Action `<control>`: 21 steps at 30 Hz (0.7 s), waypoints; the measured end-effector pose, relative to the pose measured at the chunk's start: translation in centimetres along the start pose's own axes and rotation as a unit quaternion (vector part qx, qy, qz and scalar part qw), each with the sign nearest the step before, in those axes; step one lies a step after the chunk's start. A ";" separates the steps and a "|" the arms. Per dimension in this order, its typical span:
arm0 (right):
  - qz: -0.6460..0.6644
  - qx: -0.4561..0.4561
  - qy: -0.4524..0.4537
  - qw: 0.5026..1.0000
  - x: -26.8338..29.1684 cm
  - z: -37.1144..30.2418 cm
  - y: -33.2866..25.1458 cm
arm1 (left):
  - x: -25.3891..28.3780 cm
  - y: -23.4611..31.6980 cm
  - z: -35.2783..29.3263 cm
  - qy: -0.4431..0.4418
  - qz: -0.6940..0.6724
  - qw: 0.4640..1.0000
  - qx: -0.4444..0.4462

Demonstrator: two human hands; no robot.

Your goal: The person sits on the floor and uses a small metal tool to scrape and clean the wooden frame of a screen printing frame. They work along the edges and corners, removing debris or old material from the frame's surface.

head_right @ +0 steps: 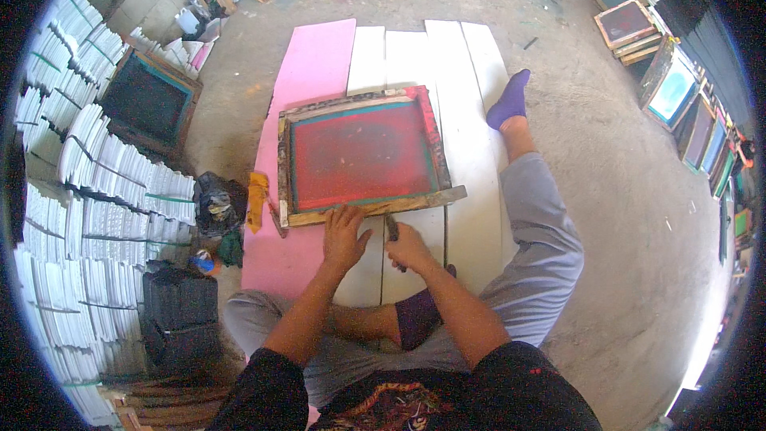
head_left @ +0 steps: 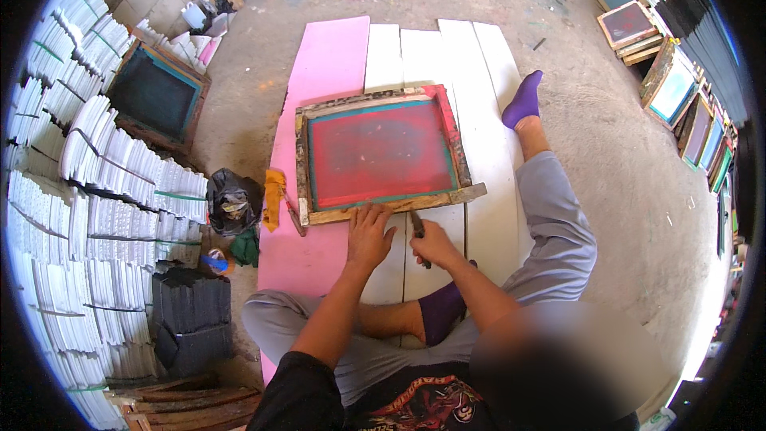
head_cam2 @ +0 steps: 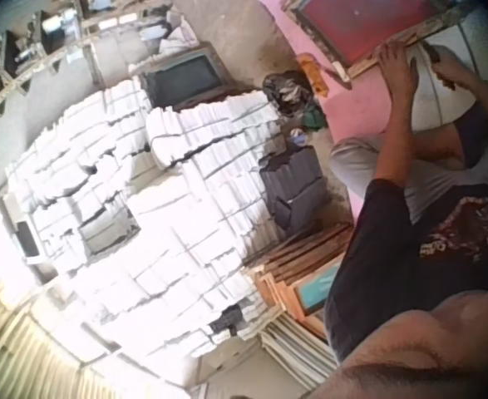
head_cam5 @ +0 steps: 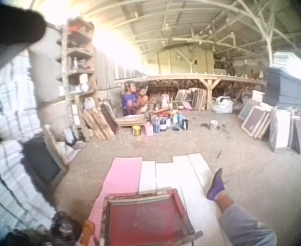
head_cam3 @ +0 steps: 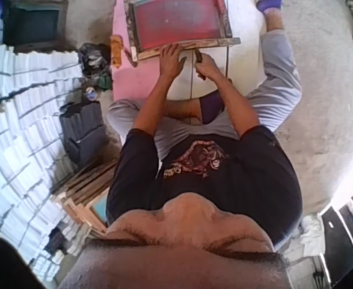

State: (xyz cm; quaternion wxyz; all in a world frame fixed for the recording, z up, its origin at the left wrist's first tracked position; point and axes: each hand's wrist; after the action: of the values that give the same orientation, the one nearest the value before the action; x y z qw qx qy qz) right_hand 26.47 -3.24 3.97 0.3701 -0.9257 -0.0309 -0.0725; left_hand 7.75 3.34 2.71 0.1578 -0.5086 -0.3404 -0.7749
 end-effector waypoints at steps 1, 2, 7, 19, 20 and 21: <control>-0.020 0.009 -0.018 1.000 -1.0 -0.3 0.0 | 0.7 -0.1 -0.2 -0.006 0.007 1.000 -0.018; -0.047 0.020 -0.039 0.998 -1.9 0.0 0.3 | 1.1 -0.6 -0.3 -0.036 -0.001 0.999 -0.010; -0.087 0.019 -0.104 0.991 -6.3 -0.4 -0.5 | 4.2 -3.3 -3.4 -0.016 0.045 0.999 0.011; -0.152 -0.014 -0.250 0.956 -16.2 3.1 -1.6 | 9.6 -9.3 -8.7 -0.196 0.018 0.959 0.202; -0.142 -0.015 -0.250 0.958 -16.1 3.5 -1.4 | 9.8 -9.5 -8.7 -0.221 0.015 0.943 0.248; -0.133 -0.017 -0.247 0.960 -15.7 3.8 -0.8 | 9.8 -9.5 -8.6 -0.244 0.010 0.925 0.291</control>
State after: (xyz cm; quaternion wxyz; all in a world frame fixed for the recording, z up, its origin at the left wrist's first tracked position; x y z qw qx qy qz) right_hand 11.30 -0.11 -0.68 0.3217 -0.9085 -0.2432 0.1096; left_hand -7.93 5.24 5.82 0.2188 -0.6172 -0.5741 -0.4916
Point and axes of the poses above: each hand's wrist, its own z-axis towards the middle knuckle, its own x-axis out of the back of the hand, y = z × x, and after that the axes turned 12 degrees about -x, right-handed
